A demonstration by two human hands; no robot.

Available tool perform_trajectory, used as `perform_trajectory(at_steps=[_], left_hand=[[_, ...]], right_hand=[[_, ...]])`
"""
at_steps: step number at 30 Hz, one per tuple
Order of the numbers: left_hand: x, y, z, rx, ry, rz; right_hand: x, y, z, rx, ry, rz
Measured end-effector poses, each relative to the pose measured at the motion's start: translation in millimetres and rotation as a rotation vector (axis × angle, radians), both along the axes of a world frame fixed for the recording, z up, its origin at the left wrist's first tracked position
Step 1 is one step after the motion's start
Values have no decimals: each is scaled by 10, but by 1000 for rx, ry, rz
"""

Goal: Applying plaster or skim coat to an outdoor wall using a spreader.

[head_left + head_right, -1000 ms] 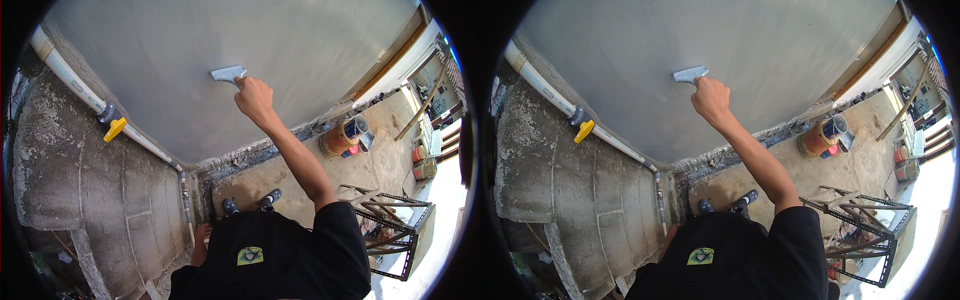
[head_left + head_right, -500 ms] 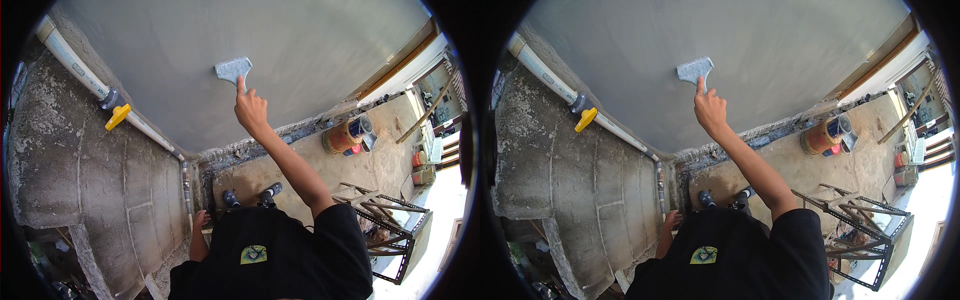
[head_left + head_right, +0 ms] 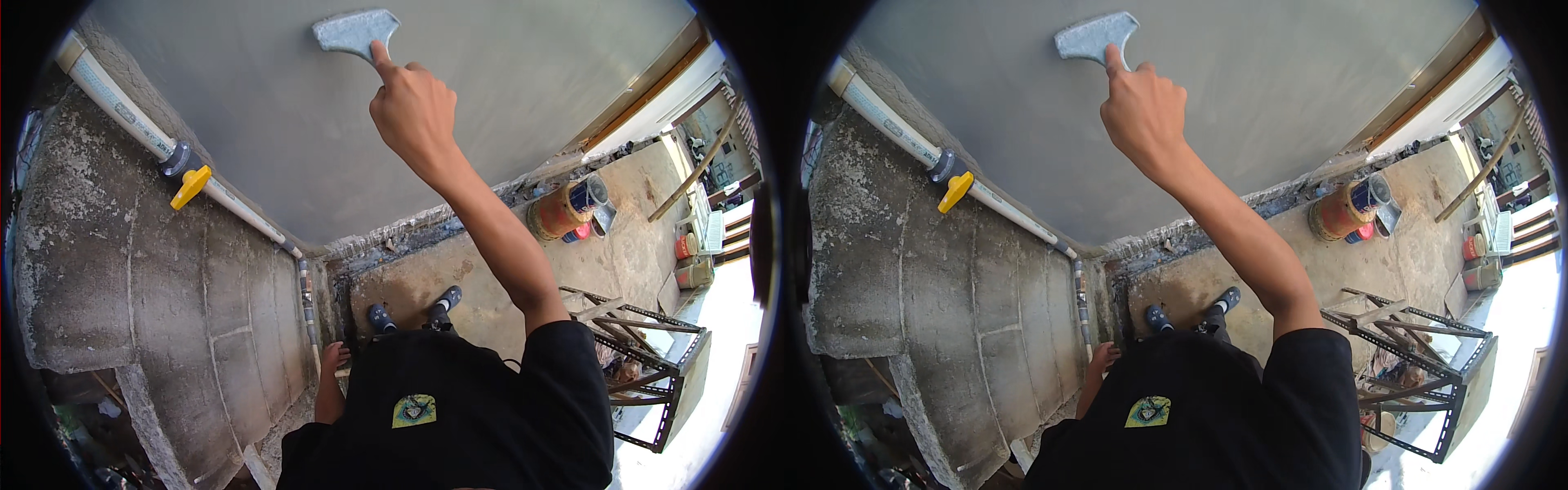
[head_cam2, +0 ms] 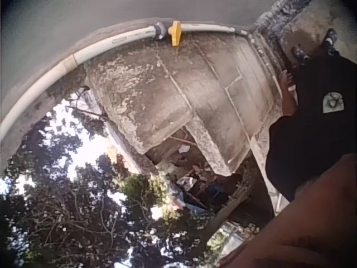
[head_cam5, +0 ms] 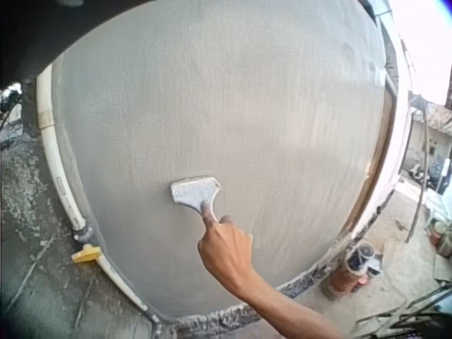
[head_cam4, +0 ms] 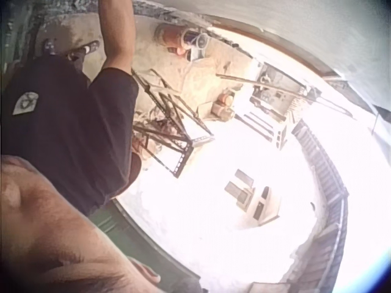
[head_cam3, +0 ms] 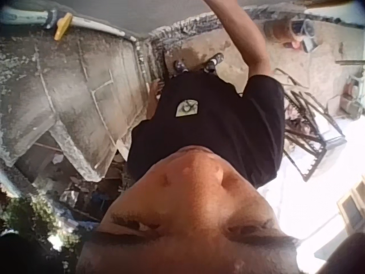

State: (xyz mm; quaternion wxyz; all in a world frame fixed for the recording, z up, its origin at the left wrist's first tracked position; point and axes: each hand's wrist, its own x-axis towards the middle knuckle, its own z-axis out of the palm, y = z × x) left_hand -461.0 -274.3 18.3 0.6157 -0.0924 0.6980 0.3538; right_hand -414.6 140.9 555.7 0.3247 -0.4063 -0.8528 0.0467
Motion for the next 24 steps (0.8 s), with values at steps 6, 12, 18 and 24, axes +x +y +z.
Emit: perform_trajectory(at_steps=[6,12,18,24], left_hand=[[-19,-79,-64,-37,-16,7],[-99,55,-20,-40,-18,-48],[-257,-30,-158,100,-18,-38],[-231,36,-144,135,-5,22]], right_hand=[[-345,180,-862,313,-39,-104],[-128,28,-1611,11,-190,-100],[-10,6,-1509,-265,-232,16],[27,190,-912,-231,-48,33]])
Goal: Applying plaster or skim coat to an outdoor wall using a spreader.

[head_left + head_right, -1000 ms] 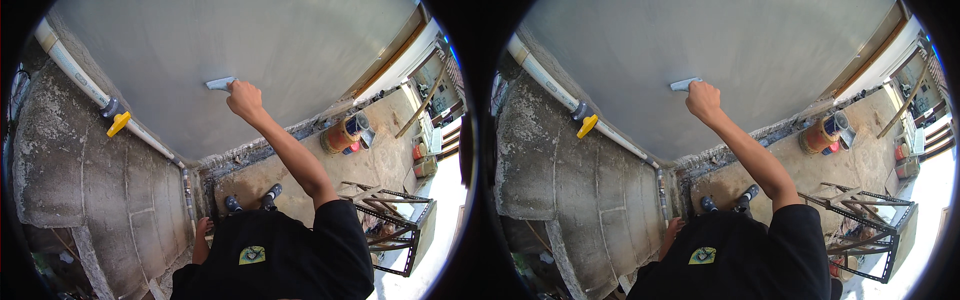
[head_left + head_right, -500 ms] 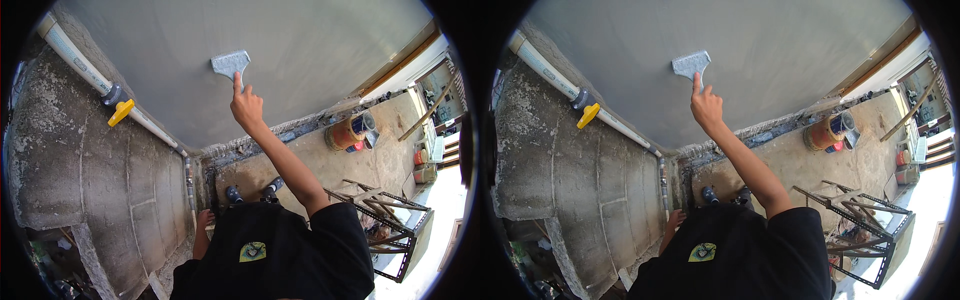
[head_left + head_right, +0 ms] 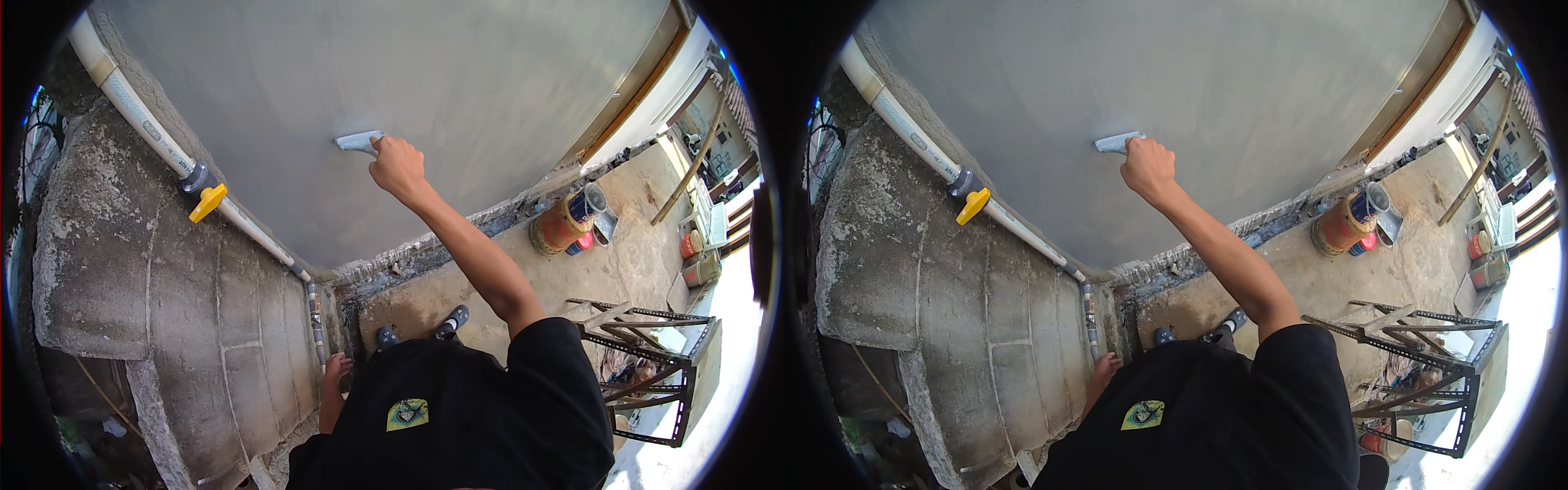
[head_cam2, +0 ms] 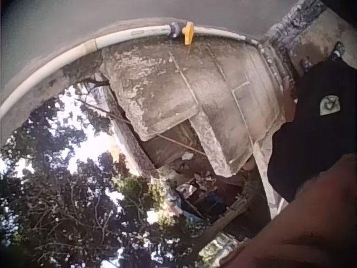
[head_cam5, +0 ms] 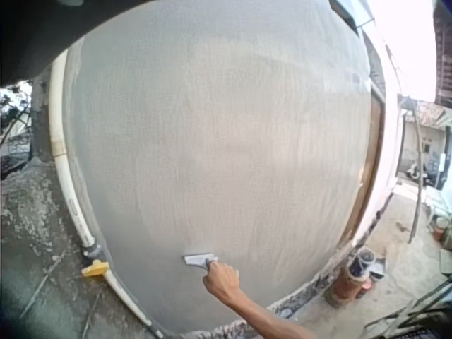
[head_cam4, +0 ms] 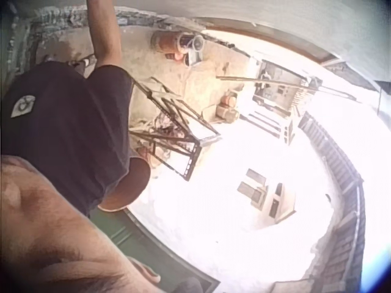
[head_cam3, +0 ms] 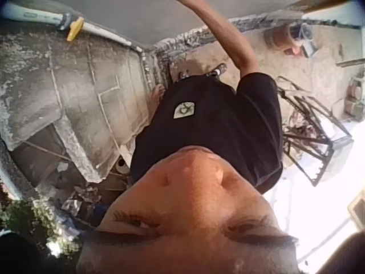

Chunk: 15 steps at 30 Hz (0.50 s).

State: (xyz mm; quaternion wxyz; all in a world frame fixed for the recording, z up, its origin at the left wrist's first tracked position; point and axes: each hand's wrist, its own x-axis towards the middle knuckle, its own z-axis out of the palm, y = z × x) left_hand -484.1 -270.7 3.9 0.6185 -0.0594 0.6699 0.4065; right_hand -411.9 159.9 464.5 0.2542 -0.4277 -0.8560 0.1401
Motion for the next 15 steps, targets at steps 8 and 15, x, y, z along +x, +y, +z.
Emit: perform_trajectory(at_steps=[8,15], left_hand=[[296,-228,53,-67,102,-173],[389,-301,224,-23,169,-239]], right_hand=[[-62,-158,831,465,190,-119],[-212,-240,-862,358,-185,-68]])
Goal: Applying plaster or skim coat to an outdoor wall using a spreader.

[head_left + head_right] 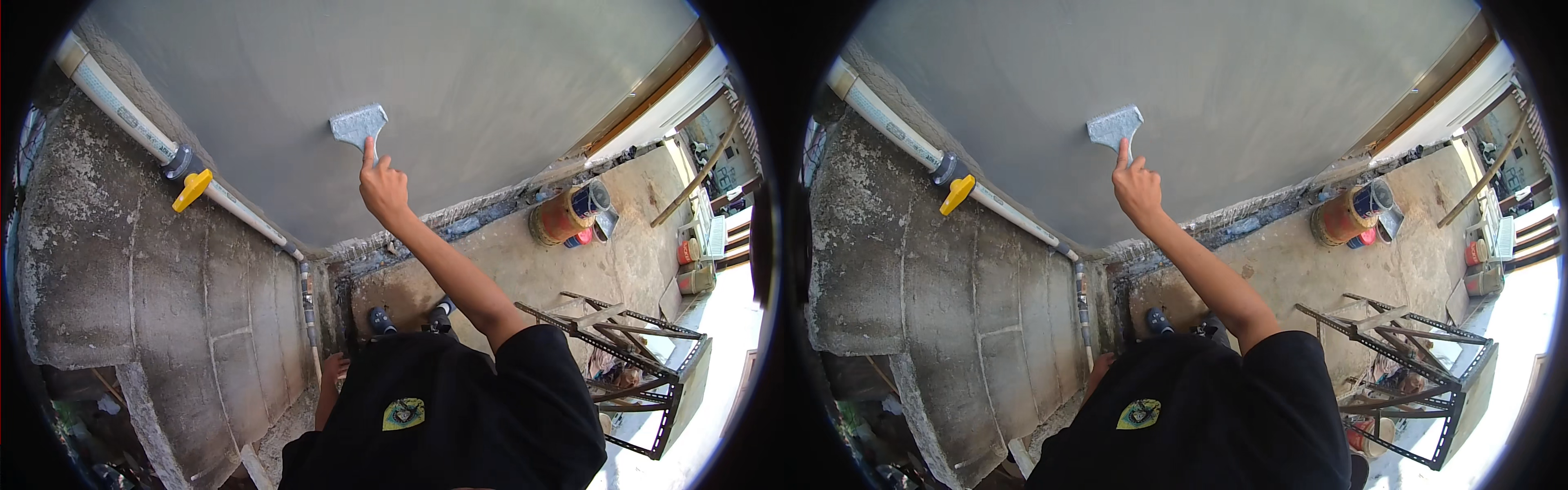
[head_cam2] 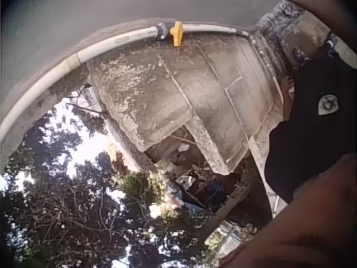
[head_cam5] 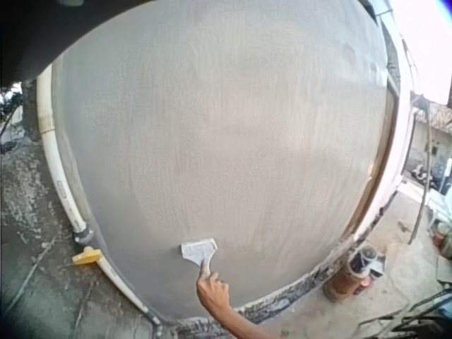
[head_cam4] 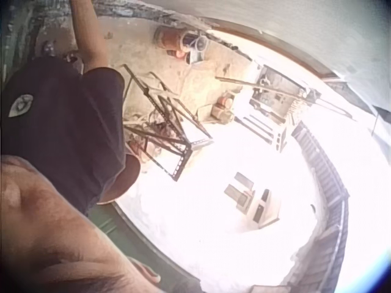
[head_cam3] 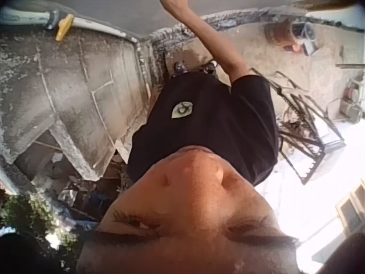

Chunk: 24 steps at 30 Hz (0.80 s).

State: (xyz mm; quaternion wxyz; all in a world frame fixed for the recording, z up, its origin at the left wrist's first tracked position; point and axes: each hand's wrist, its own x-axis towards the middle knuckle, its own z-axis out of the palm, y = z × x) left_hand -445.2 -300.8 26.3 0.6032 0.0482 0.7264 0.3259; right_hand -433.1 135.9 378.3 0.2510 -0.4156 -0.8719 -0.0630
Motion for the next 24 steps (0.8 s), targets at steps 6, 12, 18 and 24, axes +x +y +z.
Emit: perform_trajectory(at_steps=[6,12,18,24], left_hand=[[-206,-6,-12,48,-51,122],[-297,73,-40,-37,-178,338],[-89,105,70,118,48,-218],[121,439,11,15,-10,-10]], right_hand=[[300,207,-400,-428,1,-54],[1151,1061,242,-417,106,-153],[1578,1381,1683,-81,221,-130],[1384,1720,1232,174,318,-114]])
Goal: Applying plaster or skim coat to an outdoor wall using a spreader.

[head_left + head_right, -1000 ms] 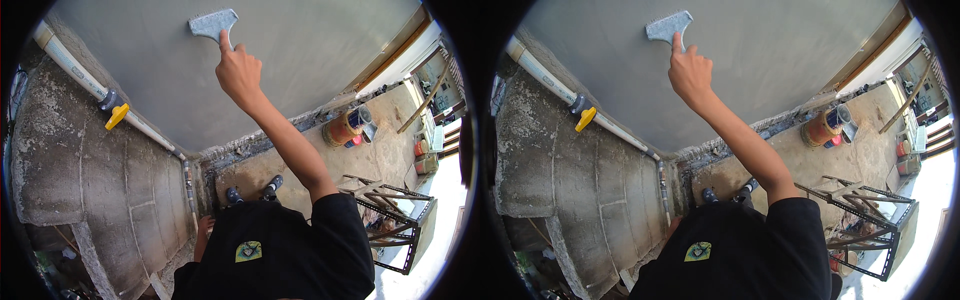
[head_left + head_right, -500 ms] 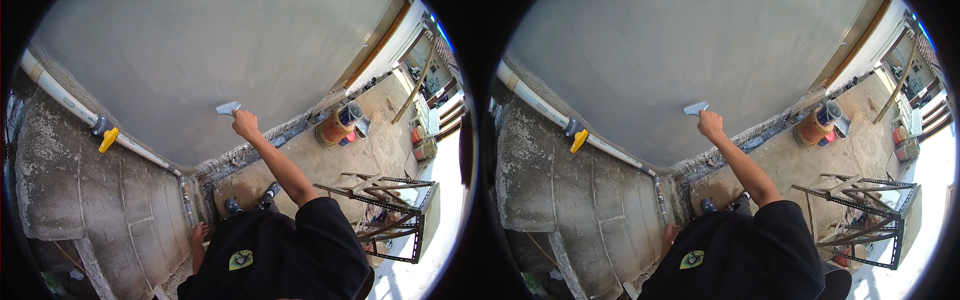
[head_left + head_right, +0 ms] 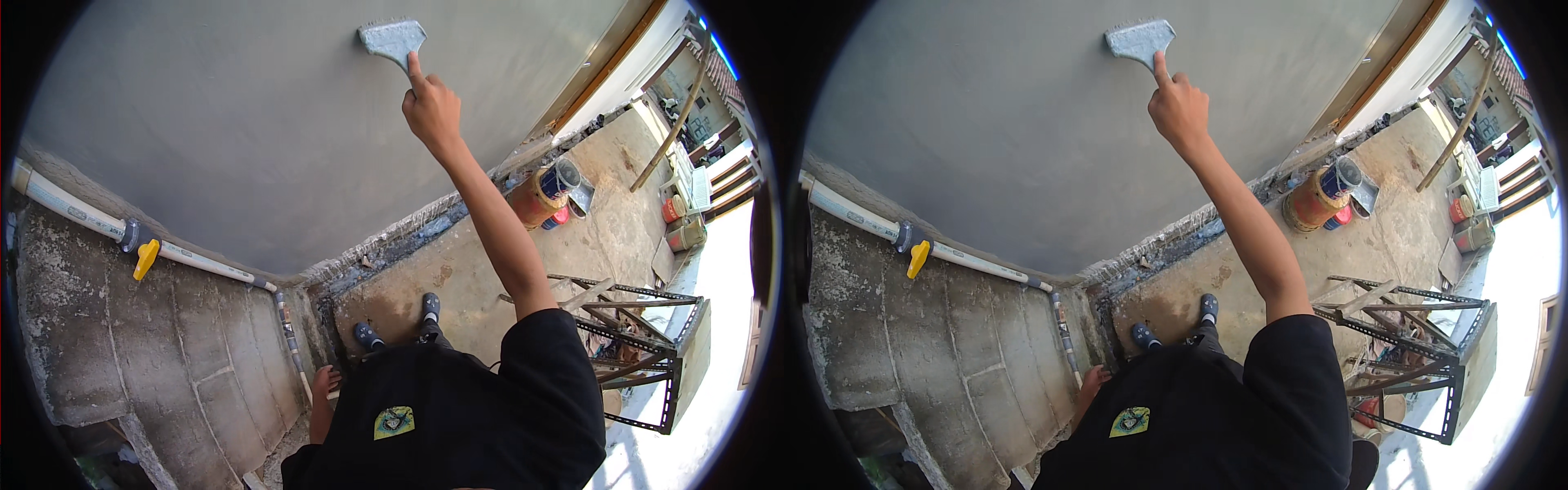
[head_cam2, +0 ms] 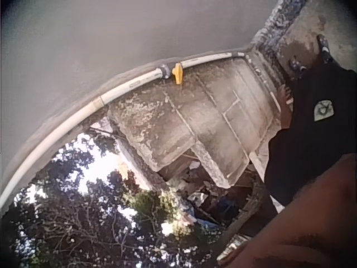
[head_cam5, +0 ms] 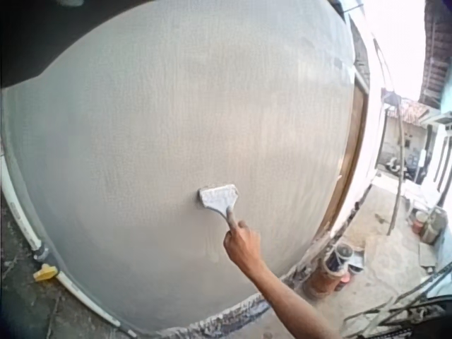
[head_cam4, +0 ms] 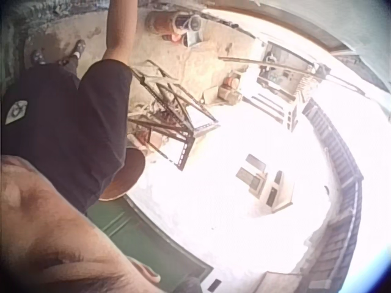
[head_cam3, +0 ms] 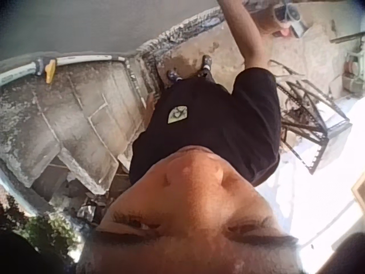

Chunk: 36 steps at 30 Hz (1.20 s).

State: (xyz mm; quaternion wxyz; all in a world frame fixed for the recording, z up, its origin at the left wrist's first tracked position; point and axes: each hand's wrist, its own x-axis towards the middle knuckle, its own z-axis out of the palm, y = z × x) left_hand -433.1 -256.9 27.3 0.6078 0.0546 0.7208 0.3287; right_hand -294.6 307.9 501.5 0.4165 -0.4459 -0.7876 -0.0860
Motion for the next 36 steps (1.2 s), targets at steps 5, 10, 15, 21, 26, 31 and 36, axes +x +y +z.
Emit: perform_trajectory(at_steps=[5,10,15,21,26,31,36], left_hand=[[167,567,251,-43,-57,210],[321,651,309,-24,-57,226],[633,540,507,70,117,30],[731,398,382,276,201,-62],[955,359,408,345,227,-18],[859,386,246,-38,-207,497],[928,532,405,-178,-103,462]], right_hand=[[173,-129,-1465,-137,-178,9],[334,-164,-1493,-404,-316,62],[459,6,-1461,-646,-412,136],[508,110,-227,-457,-55,182],[563,2,472,-377,-26,150],[317,320,72,100,4,-13],[477,232,-1212,-114,-151,1]])
